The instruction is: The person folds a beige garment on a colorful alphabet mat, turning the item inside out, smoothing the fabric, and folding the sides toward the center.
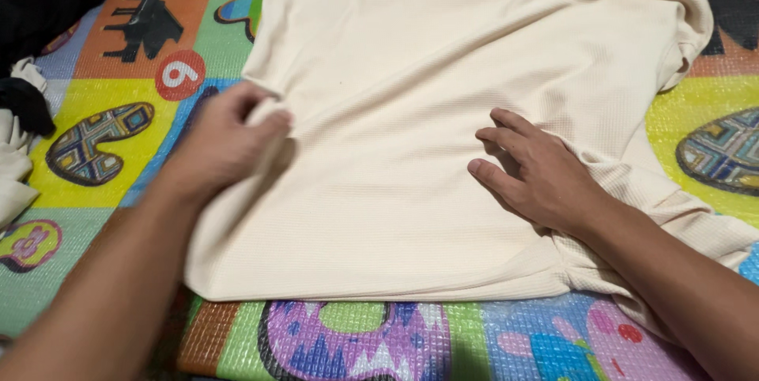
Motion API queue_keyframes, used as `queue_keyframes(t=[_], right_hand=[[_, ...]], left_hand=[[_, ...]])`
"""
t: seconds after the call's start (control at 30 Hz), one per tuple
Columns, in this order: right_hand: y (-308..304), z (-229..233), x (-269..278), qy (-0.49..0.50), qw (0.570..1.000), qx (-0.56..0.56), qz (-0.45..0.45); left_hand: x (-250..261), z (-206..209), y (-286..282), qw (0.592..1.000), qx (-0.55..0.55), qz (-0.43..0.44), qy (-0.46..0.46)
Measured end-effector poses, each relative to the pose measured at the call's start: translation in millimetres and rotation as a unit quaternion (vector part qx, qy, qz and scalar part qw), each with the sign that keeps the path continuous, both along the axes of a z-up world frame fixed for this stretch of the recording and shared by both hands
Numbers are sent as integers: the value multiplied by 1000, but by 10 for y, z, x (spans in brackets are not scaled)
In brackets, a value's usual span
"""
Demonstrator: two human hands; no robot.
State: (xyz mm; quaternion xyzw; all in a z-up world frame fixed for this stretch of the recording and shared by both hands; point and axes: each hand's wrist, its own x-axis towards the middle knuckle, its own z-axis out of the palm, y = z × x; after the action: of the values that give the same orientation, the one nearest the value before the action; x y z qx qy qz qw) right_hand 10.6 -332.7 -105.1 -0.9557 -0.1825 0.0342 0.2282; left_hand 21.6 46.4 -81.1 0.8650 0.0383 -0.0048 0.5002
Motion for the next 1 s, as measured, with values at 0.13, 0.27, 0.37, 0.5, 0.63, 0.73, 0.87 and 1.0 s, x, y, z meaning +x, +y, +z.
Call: queue_keyframes(t=[0.13, 0.27, 0.37, 0.5, 0.63, 0.73, 0.87, 1.0], right_hand=[[5, 10, 1, 6, 1000, 4, 0], [3, 2, 8, 8, 1000, -4, -2], [11, 0, 12, 10, 1000, -2, -2], [-6, -19, 13, -1, 1000, 3, 5], [-11, -25, 19, -12, 1000, 7, 12], [-4, -13, 23, 19, 1000, 0, -8], [-14, -14, 12, 0, 1000, 13, 6], [-17, -8, 12, 8, 1000, 17, 2]], left_hand=[[3, -384, -162, 974, 163, -62, -142], [-89, -626, 92, 951, 249, -77, -164], [-105, -577, 487, 929, 355, -48, -95], [-171, -317, 920, 904, 420, 45, 70], [1, -128, 875, 870, 467, 59, 150], [151, -84, 638, 905, 367, 125, 177], [227, -191, 473, 916, 324, 179, 155], [265, -454, 572, 913, 357, 168, 107]])
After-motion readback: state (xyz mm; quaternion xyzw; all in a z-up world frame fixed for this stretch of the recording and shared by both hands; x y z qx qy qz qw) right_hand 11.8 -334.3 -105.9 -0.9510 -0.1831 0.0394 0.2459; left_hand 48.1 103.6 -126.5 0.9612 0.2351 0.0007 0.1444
